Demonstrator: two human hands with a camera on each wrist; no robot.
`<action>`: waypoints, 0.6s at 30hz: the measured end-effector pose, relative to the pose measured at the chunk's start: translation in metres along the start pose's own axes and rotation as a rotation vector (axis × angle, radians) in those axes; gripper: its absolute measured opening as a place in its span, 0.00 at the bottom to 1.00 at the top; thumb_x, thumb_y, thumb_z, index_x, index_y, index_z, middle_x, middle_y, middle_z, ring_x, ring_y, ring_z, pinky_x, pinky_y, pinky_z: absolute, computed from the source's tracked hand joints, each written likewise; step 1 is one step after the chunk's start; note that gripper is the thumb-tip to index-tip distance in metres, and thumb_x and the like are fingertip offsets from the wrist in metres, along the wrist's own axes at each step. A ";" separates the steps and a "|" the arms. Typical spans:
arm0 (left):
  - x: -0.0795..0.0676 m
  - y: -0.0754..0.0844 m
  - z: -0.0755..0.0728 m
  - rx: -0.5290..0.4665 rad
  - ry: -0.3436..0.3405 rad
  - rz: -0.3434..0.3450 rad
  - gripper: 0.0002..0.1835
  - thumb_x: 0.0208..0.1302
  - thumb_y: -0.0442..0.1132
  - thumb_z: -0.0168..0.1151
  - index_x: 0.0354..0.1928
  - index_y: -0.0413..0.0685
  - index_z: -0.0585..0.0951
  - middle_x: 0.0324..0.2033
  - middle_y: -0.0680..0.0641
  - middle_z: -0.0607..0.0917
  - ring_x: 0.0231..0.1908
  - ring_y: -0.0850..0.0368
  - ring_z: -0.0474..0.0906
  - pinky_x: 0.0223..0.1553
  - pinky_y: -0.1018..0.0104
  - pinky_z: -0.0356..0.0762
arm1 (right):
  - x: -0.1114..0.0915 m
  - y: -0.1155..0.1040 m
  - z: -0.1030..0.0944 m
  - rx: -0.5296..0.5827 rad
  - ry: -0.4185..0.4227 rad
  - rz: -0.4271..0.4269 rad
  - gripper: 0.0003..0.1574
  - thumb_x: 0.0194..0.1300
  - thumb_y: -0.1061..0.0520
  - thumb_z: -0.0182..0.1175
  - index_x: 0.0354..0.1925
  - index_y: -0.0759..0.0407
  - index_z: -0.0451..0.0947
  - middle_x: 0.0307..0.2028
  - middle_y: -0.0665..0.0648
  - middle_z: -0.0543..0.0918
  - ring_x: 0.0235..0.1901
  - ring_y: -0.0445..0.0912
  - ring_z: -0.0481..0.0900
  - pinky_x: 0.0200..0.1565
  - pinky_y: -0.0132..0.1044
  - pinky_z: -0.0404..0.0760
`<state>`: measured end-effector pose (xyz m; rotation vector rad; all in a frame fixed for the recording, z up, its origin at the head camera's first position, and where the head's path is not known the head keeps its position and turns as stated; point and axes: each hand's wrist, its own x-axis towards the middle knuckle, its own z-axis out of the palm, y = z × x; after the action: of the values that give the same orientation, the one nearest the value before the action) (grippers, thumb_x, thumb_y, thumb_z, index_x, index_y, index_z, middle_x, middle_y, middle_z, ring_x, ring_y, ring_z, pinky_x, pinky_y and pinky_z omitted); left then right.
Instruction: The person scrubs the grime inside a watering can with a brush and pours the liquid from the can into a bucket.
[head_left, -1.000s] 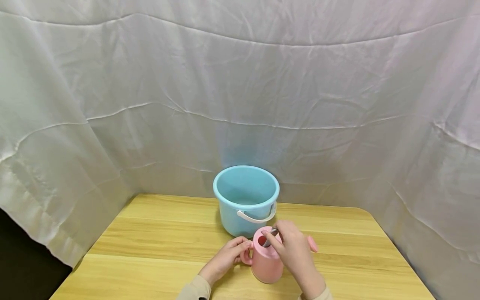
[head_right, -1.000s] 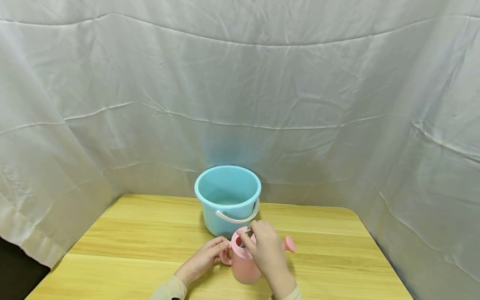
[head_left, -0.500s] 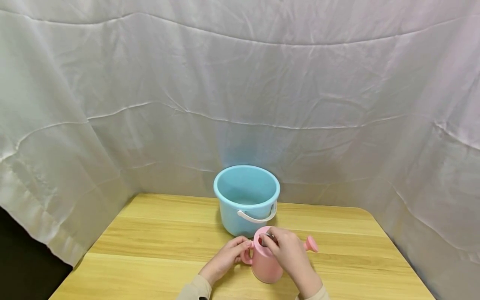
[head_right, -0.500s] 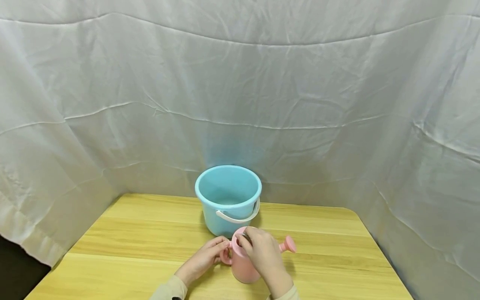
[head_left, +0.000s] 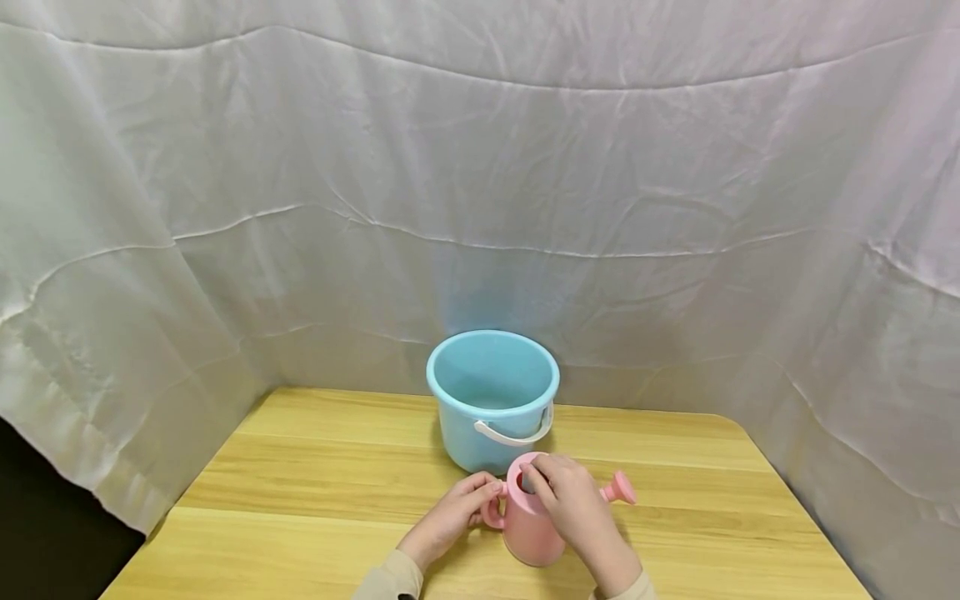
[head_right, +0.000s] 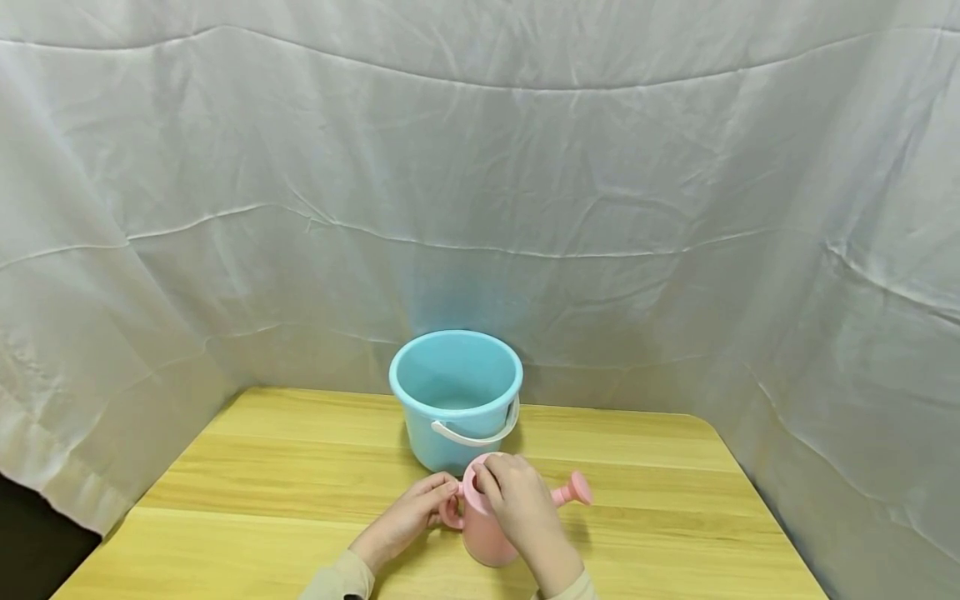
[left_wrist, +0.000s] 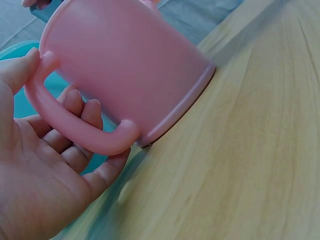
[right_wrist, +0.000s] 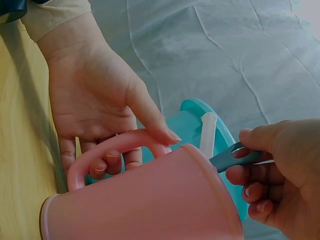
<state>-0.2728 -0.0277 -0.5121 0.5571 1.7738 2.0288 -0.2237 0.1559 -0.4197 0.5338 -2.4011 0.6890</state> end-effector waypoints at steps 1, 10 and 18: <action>0.000 0.000 0.000 0.000 -0.001 0.000 0.12 0.73 0.46 0.52 0.40 0.42 0.75 0.21 0.54 0.74 0.30 0.60 0.78 0.43 0.66 0.82 | 0.000 0.000 0.000 0.009 0.008 0.002 0.05 0.61 0.58 0.65 0.28 0.51 0.81 0.25 0.42 0.79 0.29 0.37 0.76 0.33 0.32 0.77; -0.001 0.000 0.000 0.000 -0.003 -0.004 0.14 0.73 0.46 0.52 0.41 0.41 0.75 0.22 0.53 0.74 0.30 0.59 0.79 0.43 0.66 0.81 | 0.002 -0.002 -0.004 0.093 0.160 -0.057 0.08 0.60 0.64 0.66 0.27 0.54 0.79 0.21 0.43 0.76 0.24 0.30 0.70 0.26 0.21 0.73; -0.001 0.000 0.000 -0.017 0.004 -0.011 0.12 0.72 0.46 0.52 0.40 0.45 0.75 0.22 0.53 0.74 0.30 0.59 0.78 0.43 0.66 0.81 | 0.003 -0.002 -0.009 0.128 0.268 -0.150 0.09 0.56 0.69 0.67 0.29 0.57 0.79 0.21 0.44 0.76 0.25 0.30 0.71 0.27 0.18 0.70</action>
<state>-0.2723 -0.0280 -0.5119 0.5378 1.7570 2.0368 -0.2210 0.1584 -0.4111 0.6249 -2.0561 0.7971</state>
